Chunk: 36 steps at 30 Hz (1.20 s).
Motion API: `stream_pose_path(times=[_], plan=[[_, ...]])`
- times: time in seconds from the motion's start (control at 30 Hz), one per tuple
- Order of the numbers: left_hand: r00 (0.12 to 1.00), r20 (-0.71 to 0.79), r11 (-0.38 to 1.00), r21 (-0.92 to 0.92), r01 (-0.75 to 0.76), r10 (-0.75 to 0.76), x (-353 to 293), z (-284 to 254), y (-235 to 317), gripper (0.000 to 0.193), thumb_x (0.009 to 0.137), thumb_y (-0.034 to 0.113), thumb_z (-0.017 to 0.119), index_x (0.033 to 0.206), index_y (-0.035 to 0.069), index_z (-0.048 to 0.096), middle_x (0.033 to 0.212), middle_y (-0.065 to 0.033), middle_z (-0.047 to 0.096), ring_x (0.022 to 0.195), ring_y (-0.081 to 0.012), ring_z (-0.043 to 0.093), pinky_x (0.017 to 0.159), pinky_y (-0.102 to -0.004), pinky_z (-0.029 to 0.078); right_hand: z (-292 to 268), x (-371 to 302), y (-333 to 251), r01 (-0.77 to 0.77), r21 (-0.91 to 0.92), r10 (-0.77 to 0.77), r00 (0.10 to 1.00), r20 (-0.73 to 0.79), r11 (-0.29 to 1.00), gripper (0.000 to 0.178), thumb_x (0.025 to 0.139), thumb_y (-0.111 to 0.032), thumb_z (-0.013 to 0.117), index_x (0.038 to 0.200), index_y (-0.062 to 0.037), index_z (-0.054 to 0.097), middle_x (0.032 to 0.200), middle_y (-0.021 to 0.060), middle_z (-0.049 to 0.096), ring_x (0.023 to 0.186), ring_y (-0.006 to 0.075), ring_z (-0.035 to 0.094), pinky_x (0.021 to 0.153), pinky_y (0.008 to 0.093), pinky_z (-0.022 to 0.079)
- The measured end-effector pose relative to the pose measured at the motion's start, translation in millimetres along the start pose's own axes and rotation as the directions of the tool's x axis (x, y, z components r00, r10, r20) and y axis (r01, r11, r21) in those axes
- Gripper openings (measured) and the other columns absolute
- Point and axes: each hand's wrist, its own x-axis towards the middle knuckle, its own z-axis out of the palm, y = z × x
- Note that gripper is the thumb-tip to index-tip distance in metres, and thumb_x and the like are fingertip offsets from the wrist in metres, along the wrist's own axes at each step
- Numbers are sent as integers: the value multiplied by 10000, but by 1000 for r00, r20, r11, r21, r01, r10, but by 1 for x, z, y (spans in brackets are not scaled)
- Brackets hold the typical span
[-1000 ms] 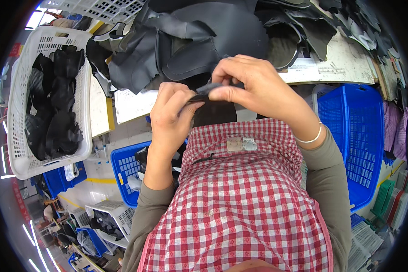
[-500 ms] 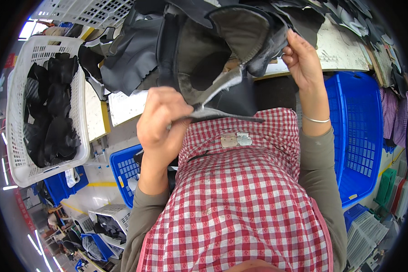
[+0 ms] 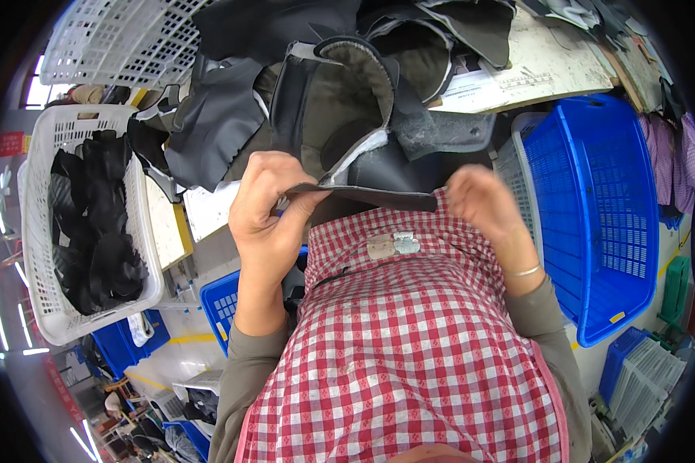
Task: The person assembles shoe components by hand, using a hammer to press parts together and a pen to mark pieces. They handle black shoe uppers and white insoles, repeatedly tapping and aligning parts on a workbench.
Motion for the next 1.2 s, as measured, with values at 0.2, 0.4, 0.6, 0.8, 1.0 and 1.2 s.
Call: stream_pose_path(times=[0.2,0.4,0.6,0.8,1.0,1.2], plan=[[1000,4,998,67,-1,1,5,9,7,268,655,-118,787,862,-2,662,882,-92,631,872,-255,617,738,-333,487,40,3,46,105,-372,-211,944,-255,922,257,1072,-249,601,1051,-3,669,878,47,656,787,100,564,650,271,429],[990,120,988,133,-84,68,12,14,15,288,627,-108,789,863,4,667,898,-102,619,875,-284,613,758,-360,496,61,20,33,128,-232,-207,909,-361,964,287,1054,-302,636,1131,-27,661,1005,37,643,867,107,557,766,288,472],[978,198,975,197,-100,61,9,19,13,314,607,-154,713,866,9,644,902,-112,604,891,-307,611,771,-373,500,47,34,1,91,-168,-138,945,-297,982,375,1053,-308,604,1292,-19,623,1168,82,687,902,105,613,665,214,461],[983,153,973,189,-132,103,14,24,11,327,593,-179,624,858,11,639,912,-110,607,897,-305,612,775,-374,502,66,51,-25,430,-196,-400,900,173,881,518,1071,-266,556,1495,22,484,1288,113,662,817,105,533,679,231,461],[961,188,927,279,-249,201,13,32,12,318,507,-140,594,792,0,614,871,-103,578,860,-297,592,745,-378,494,92,71,-43,429,-691,-188,755,628,-581,560,732,-93,802,1277,-104,673,1120,39,726,797,167,660,664,275,579],[959,103,924,259,-281,262,-2,41,-13,318,469,-133,568,768,-25,577,854,-124,568,823,-309,588,712,-381,490,70,74,-21,319,-590,-238,697,676,-742,318,710,-93,745,1027,-115,751,938,-10,737,740,131,646,569,249,555]])
